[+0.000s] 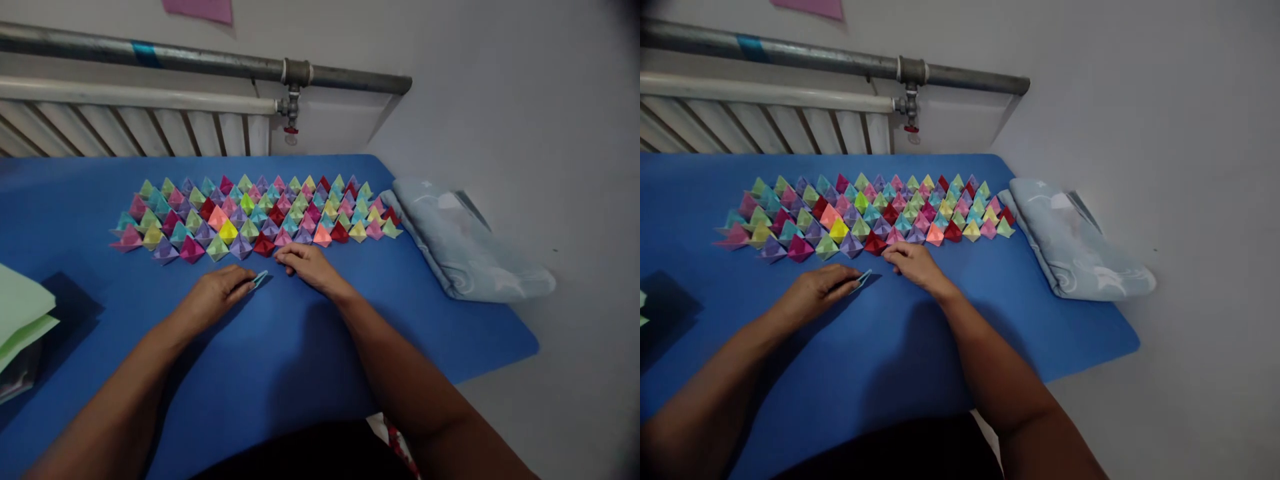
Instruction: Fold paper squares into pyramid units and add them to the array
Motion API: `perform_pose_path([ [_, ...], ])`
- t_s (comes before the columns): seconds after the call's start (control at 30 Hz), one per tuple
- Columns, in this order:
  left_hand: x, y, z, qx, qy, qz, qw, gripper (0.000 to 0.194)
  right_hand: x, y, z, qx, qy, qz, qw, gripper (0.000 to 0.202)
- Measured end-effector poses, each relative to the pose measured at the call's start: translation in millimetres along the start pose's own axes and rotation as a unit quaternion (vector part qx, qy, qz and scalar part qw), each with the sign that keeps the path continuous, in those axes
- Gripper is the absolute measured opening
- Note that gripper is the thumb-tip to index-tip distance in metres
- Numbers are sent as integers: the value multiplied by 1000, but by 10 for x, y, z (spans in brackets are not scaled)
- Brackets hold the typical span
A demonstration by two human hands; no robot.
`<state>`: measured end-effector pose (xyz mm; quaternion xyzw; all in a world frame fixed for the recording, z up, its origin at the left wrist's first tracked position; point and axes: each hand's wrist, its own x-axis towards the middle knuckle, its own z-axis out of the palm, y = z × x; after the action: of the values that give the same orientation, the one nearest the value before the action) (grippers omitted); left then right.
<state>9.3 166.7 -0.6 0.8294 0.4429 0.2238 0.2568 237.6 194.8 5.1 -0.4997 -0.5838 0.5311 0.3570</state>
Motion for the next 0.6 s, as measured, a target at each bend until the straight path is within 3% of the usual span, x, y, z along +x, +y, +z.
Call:
perform_pose_path([
  [0.2,-55,83,61,-18,81,-102,991,28,-112,-30,199,0,50,-30,998,13],
  [0.33,-71,180,86,-90,133,-176,971,25,-278,-53,465,-108,51,-110,987,21],
  [0.47,-83,284,132,-140,179,-195,954,24,-348,-68,570,-226,58,-120,965,22],
  [0.6,-88,339,157,-160,188,-204,948,24,-322,-64,548,-245,60,-114,961,20],
])
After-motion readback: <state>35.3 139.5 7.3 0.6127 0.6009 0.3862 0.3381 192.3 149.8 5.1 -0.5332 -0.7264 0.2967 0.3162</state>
